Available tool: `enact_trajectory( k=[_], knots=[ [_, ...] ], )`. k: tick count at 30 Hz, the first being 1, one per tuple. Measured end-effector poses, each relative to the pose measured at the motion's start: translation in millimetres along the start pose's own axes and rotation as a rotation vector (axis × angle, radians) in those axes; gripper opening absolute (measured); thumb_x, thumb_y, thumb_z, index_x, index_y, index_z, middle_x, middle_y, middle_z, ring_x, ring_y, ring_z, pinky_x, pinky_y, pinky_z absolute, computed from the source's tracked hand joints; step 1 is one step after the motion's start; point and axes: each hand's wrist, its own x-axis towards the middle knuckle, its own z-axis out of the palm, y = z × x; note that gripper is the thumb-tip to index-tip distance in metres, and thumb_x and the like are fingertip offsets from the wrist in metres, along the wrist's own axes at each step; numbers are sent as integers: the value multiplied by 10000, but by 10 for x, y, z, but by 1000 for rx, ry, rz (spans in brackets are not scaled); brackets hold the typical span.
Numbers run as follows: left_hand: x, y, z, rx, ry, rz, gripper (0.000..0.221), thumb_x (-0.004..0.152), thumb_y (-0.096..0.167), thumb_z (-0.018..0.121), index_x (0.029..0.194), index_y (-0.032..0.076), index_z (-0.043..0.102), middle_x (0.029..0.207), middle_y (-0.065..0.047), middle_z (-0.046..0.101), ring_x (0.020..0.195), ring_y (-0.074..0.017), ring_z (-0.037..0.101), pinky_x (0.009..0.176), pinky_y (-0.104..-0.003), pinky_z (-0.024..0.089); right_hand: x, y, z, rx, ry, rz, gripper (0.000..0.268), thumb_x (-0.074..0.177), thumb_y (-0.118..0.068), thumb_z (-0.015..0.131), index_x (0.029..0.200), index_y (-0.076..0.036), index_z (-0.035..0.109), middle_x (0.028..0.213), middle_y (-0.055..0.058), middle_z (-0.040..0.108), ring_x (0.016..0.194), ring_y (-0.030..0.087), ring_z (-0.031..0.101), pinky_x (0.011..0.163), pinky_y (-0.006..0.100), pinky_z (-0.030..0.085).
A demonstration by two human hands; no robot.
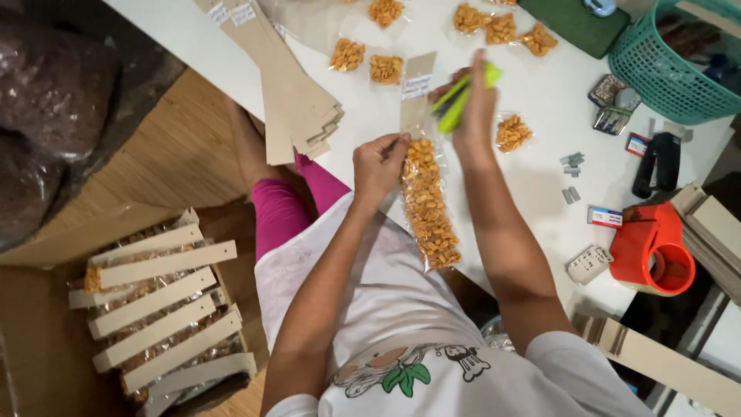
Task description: A person is manually assembling snack strips by stapling individual small bags of snacks onto a long cardboard backing strip.
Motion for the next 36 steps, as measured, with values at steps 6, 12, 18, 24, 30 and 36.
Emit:
enact_trajectory(
  k=[6, 12, 18, 24, 30, 36],
  knots=[
    [-51, 153, 14, 137, 17, 123, 230, 969, 233, 649, 954, 94, 831, 538, 93, 504, 533, -16, 383, 500, -262, 332, -177, 25, 253, -415, -29, -64, 476, 867, -634, 502, 766, -172, 565, 734, -19, 641, 704, 138, 638, 681, 281, 509],
    [-75, 173, 37, 151, 33, 100, 209, 943, 191, 636, 952, 107, 827, 525, 57, 558, 518, -39, 458, 516, -286, 406, 4, 347, 239, -228, -28, -168, 490, 806, -650, 602, 732, -166, 611, 666, -21, 652, 632, 155, 657, 609, 279, 533],
    [34, -242, 10, -12, 65, -49, 254, 919, 245, 701, 1017, 38, 810, 917, -34, 805, 817, -85, 696, 734, -250, 568, 309, 480, -78, -476, -102, -176, 426, 858, -608, 651, 719, -208, 604, 630, -50, 599, 592, 82, 579, 583, 271, 478],
    [135, -1193, -132, -161, 141, -266, 234, 948, 269, 729, 1074, 77, 778, 852, -111, 742, 765, -167, 664, 646, -322, 580, 1372, 385, -1975, -1312, 155, -236, 369, 835, -440, 850, 1010, -137, 731, 840, 69, 714, 825, 274, 735, 709, 377, 550],
    [182, -989, -208, -159, 154, -303, 212, 903, 252, 740, 1048, 113, 808, 805, -68, 744, 734, -141, 663, 644, -316, 565, 804, 1, -1655, -1167, -325, -91, 371, 739, -266, 902, 983, -43, 733, 767, 85, 669, 697, 199, 659, 586, 304, 513],
    [139, -643, -234, -373, 72, -284, 277, 907, 253, 733, 1114, 71, 752, 861, -18, 714, 766, -79, 664, 723, -227, 588, -201, -61, -459, -527, -795, -56, 733, 667, -96, 888, 1338, -19, 603, 973, 22, 710, 878, 110, 707, 811, 261, 586]
  ],
)
